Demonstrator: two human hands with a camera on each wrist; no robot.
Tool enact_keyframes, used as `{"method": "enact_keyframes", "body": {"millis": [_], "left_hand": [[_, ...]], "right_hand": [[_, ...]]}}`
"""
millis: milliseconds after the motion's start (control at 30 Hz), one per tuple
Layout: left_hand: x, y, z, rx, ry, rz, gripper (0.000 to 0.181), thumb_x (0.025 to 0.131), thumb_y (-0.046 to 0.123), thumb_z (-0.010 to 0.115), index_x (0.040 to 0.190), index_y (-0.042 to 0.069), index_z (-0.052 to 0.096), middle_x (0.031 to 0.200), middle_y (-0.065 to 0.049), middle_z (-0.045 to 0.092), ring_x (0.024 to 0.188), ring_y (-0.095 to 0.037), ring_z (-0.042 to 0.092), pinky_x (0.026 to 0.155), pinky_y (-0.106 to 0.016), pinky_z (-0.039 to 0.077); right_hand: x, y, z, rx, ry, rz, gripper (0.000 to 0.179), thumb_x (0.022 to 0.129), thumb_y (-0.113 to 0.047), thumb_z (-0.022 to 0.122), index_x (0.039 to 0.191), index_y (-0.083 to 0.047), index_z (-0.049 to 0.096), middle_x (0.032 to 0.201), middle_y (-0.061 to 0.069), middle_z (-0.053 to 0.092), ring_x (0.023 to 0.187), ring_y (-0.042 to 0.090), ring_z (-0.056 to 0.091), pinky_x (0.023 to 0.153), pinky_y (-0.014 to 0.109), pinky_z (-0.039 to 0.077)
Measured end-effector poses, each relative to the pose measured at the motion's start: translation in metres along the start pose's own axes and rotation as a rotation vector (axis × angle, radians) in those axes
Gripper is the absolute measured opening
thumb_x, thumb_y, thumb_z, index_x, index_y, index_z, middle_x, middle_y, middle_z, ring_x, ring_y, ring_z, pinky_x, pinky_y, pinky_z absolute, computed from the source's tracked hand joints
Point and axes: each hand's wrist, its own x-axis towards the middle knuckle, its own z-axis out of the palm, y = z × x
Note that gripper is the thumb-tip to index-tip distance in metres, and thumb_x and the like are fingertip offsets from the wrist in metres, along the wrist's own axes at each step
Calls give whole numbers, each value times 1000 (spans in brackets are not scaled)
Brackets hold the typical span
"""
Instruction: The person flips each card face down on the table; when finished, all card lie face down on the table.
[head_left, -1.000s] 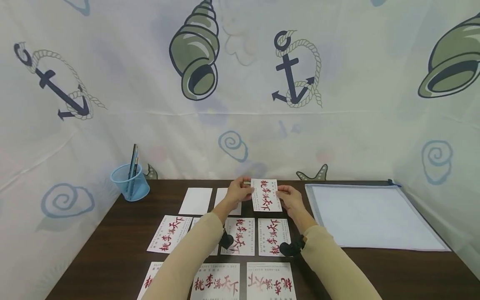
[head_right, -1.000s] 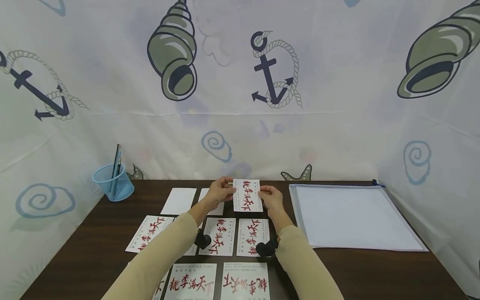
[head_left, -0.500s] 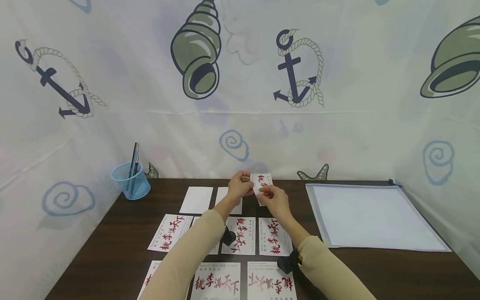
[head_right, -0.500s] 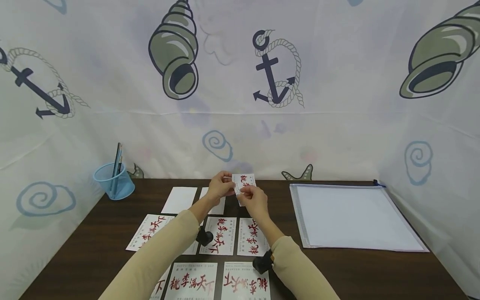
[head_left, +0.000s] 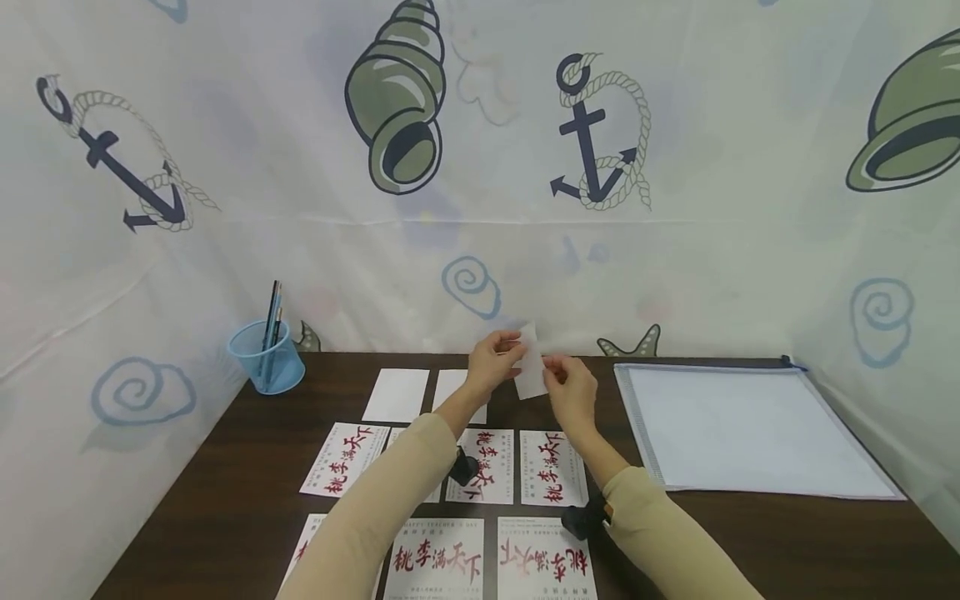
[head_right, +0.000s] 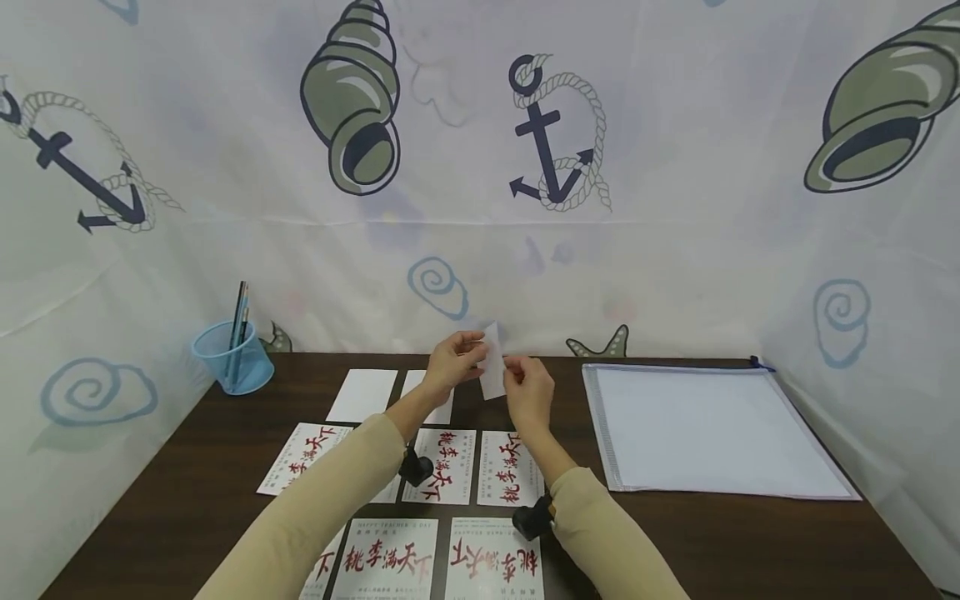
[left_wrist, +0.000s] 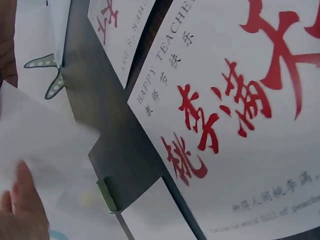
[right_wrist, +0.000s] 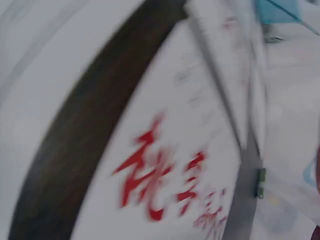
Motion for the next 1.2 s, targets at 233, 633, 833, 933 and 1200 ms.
{"method": "enact_keyframes", "body": {"millis": [233,633,833,933,1200], "left_hand": [[-6,-6,0,164,152,-38,42,82,4,69,123,2,59,110,-16,64,100,-28,64,76,-31,55],[-19,-19,-8,456,165,-85,39,80,8,73,118,5,65,98,-10,68,93,-23,61,74,-29,53],[-22,-30,-10,636,111,-68,41,79,11,74,118,4,65,92,-8,66,85,-20,58,75,-32,51],[-22,-33,-9,662,103,-56,39,78,10,75,116,3,66,88,-7,65,78,-18,57,73,-32,50],[-19,-37,-8,752,70,-66,13,77,12,76,84,3,70,73,-2,60,71,-15,50,65,-27,44]], "right_hand": [[6,8,-5,206,67,309,13,82,-1,66,95,0,69,82,9,66,68,9,53,59,15,41],[2,23,-7,181,-112,453,13,83,-2,67,94,3,66,77,7,64,59,7,55,55,18,49],[-2,35,-6,15,-250,465,15,82,-8,70,93,0,67,80,8,65,66,14,60,60,25,53],[-1,38,-6,-72,-291,453,16,82,-11,71,94,-1,67,84,9,66,71,18,60,63,29,50],[1,38,-5,-216,-334,392,17,80,-11,71,94,-1,67,85,10,68,77,23,61,71,40,47]]}}
